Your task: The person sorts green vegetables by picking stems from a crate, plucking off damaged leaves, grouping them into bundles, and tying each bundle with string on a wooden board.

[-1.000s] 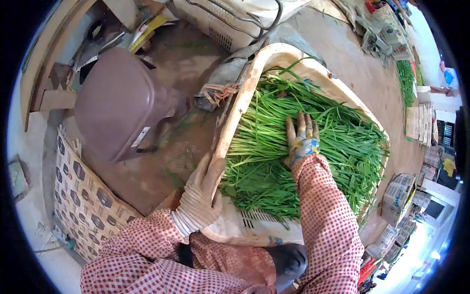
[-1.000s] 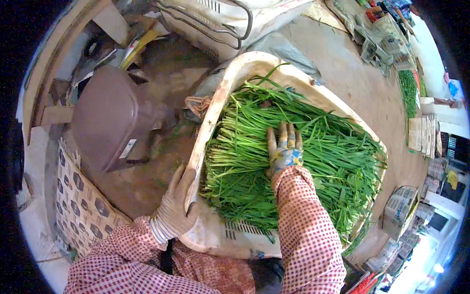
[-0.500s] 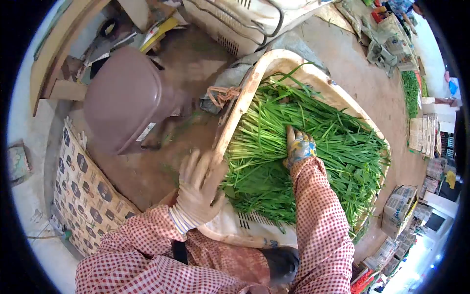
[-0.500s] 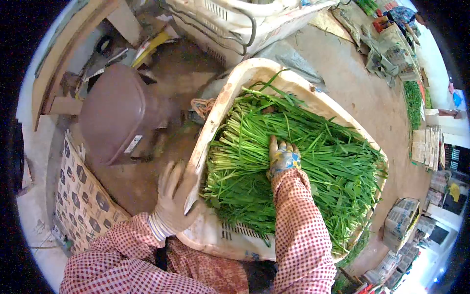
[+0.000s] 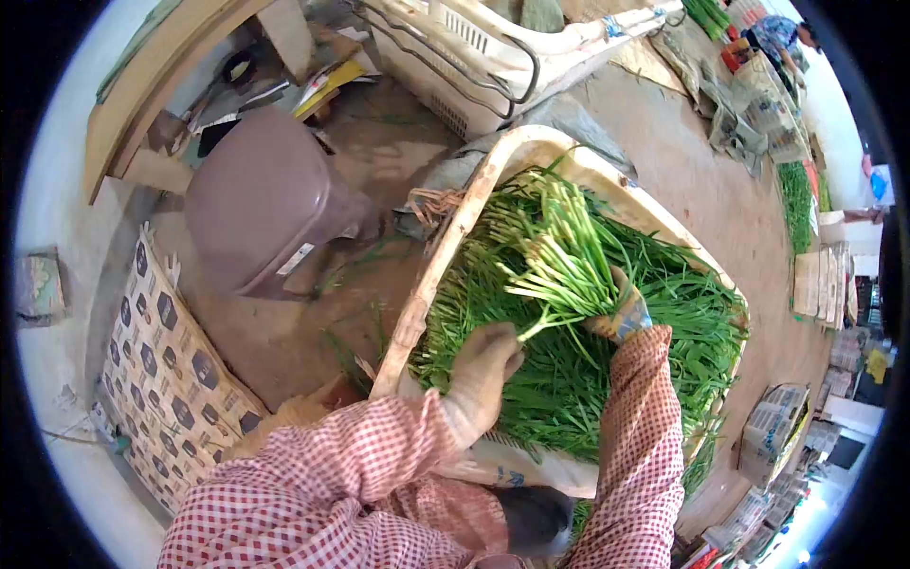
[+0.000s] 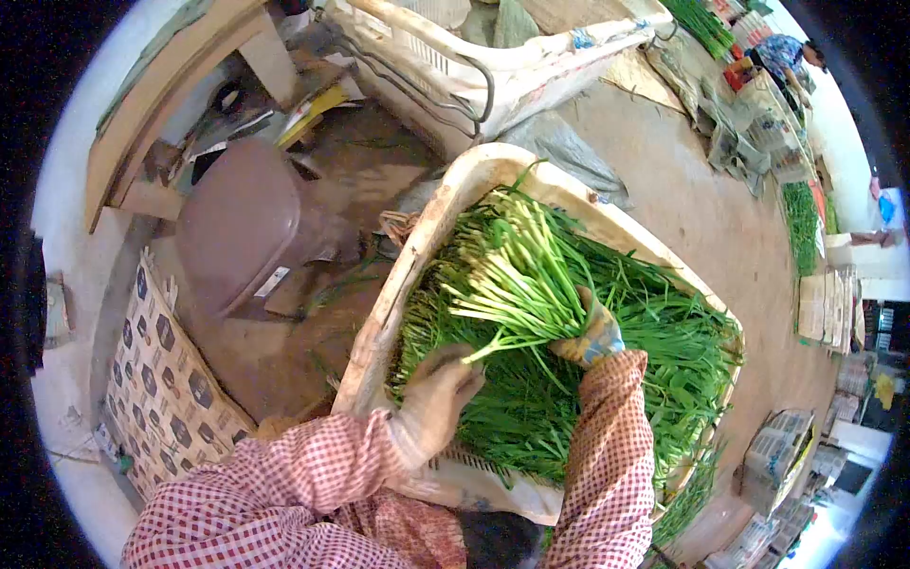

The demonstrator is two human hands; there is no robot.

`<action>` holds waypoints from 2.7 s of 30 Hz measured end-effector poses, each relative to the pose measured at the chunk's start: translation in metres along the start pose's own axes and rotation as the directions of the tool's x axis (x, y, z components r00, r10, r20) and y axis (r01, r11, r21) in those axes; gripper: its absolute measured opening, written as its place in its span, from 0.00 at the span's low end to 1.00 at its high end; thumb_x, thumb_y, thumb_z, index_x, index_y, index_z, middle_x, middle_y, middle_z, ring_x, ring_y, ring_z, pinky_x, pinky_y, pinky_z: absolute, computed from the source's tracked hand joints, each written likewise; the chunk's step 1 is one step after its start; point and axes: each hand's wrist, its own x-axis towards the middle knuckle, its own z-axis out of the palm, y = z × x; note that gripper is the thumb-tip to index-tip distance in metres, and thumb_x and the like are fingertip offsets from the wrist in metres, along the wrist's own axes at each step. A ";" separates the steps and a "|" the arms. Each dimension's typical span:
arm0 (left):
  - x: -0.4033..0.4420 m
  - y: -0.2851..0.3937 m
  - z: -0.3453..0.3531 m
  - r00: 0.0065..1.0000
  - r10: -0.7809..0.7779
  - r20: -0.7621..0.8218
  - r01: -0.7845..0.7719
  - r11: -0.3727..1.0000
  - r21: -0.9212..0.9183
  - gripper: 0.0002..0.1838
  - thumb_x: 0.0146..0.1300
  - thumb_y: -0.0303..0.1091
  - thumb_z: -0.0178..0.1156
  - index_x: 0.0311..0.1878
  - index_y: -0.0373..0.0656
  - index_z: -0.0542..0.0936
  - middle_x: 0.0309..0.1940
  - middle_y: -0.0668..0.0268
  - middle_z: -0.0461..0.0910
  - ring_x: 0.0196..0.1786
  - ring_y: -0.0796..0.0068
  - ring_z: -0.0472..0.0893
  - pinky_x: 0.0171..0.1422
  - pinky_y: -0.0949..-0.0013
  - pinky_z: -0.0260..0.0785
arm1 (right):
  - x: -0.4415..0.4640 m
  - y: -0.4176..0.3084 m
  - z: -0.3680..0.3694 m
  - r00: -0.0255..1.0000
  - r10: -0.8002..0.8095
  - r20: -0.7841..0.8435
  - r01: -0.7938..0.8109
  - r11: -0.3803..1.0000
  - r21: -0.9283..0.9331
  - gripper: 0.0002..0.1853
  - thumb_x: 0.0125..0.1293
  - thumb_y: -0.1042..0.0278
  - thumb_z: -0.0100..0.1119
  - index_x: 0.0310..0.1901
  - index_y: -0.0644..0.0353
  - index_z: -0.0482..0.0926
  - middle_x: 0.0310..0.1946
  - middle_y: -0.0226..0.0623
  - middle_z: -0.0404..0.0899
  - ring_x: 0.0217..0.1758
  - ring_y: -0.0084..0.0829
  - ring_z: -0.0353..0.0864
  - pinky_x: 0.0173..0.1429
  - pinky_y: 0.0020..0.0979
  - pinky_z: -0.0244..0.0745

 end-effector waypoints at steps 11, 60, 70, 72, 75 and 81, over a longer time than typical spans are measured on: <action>0.124 0.022 0.026 0.702 0.157 0.694 0.403 0.716 -0.570 0.25 0.69 0.53 0.50 0.60 0.46 0.73 0.46 0.61 0.80 0.45 0.69 0.81 0.48 0.59 0.78 | -0.042 -0.036 0.048 0.974 0.068 -0.217 -0.107 0.979 -0.175 0.42 0.31 0.66 0.73 0.56 0.59 0.71 0.50 0.47 0.78 0.55 0.49 0.76 0.64 0.42 0.68; 0.018 -0.003 0.098 -0.027 0.147 0.989 -0.958 0.280 -0.068 0.74 0.08 0.53 0.81 0.68 0.39 0.55 0.57 0.51 0.67 0.58 0.49 0.69 0.66 0.55 0.59 | -0.148 -0.084 -0.024 0.881 0.330 -0.340 0.094 0.582 0.808 0.68 0.41 0.52 0.80 0.73 0.62 0.36 0.68 0.48 0.58 0.69 0.39 0.63 0.69 0.37 0.64; 0.001 -0.005 0.119 -0.044 -0.012 0.999 -0.970 0.238 -0.039 0.68 0.13 0.53 0.80 0.65 0.39 0.59 0.52 0.52 0.70 0.54 0.47 0.71 0.60 0.54 0.62 | -0.153 -0.107 -0.035 0.721 0.541 -0.433 0.395 0.193 0.898 0.69 0.41 0.65 0.80 0.74 0.53 0.32 0.72 0.48 0.49 0.72 0.41 0.58 0.71 0.40 0.60; -0.005 -0.012 0.122 -0.054 0.013 0.998 -0.987 0.149 -0.055 0.61 0.24 0.54 0.78 0.65 0.37 0.61 0.51 0.51 0.71 0.51 0.46 0.72 0.57 0.53 0.64 | -0.157 -0.101 -0.033 0.709 0.468 -0.527 0.401 0.347 0.848 0.70 0.39 0.65 0.81 0.74 0.51 0.32 0.73 0.47 0.48 0.72 0.42 0.58 0.71 0.40 0.60; -0.005 -0.023 0.125 -0.019 0.011 1.000 -0.996 0.084 -0.020 0.53 0.28 0.51 0.77 0.60 0.36 0.65 0.47 0.49 0.73 0.49 0.46 0.72 0.55 0.53 0.65 | -0.153 -0.096 -0.034 0.611 0.323 -0.723 0.528 0.514 0.676 0.71 0.39 0.63 0.82 0.74 0.46 0.30 0.72 0.49 0.49 0.71 0.44 0.58 0.70 0.40 0.62; -0.018 -0.026 0.132 0.073 -0.044 0.996 -0.995 0.059 0.075 0.46 0.29 0.48 0.75 0.54 0.36 0.69 0.45 0.48 0.73 0.49 0.44 0.72 0.57 0.52 0.64 | -0.170 -0.096 -0.035 0.691 0.161 -0.704 0.477 0.630 0.612 0.73 0.36 0.55 0.83 0.74 0.46 0.30 0.72 0.53 0.48 0.71 0.45 0.57 0.72 0.44 0.57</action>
